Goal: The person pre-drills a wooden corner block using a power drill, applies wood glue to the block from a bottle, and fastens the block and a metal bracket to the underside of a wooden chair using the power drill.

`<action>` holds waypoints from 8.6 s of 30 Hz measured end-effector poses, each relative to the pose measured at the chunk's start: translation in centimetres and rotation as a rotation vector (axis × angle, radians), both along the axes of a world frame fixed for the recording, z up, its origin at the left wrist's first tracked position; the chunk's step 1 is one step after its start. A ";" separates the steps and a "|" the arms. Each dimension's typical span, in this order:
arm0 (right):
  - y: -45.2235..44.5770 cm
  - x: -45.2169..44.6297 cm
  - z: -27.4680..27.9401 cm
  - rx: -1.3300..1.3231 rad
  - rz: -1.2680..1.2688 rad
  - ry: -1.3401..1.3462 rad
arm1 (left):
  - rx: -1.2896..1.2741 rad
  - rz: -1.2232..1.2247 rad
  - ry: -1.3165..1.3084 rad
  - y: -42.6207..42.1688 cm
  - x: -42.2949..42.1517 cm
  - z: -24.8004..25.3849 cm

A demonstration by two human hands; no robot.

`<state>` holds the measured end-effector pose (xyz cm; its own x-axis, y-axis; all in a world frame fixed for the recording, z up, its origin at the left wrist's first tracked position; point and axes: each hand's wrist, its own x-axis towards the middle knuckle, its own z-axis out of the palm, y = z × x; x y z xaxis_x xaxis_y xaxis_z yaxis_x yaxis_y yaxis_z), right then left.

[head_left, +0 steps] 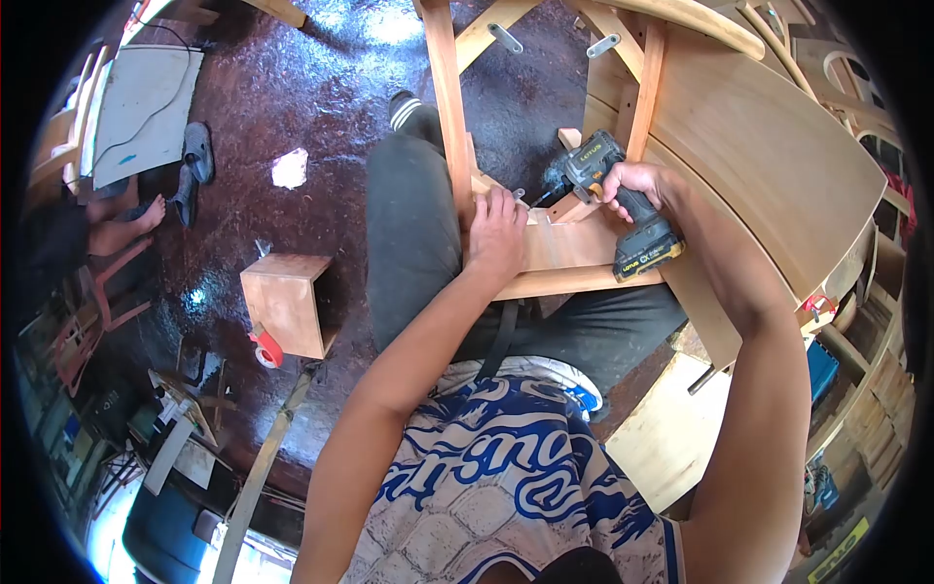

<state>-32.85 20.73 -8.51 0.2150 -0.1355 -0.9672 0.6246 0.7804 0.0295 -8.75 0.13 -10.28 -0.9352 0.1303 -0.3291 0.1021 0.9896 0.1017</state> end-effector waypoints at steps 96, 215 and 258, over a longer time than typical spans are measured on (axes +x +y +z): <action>-1.3 0.0 0.6 -0.079 0.139 0.113 | 0.488 0.171 -0.128 -3.4 -3.0 0.7; 2.9 4.6 4.8 -0.099 -0.187 0.341 | 0.797 0.295 0.109 5.3 2.5 2.0; -0.1 1.8 3.8 -0.020 0.078 0.253 | 1.264 0.821 0.124 5.9 -0.3 1.4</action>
<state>-31.00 20.62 -4.67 -0.0227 -0.1476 -0.9888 0.5482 0.8252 -0.1358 -9.00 6.04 -8.92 -0.8997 -0.2979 -0.3190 -0.3471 0.0452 0.9367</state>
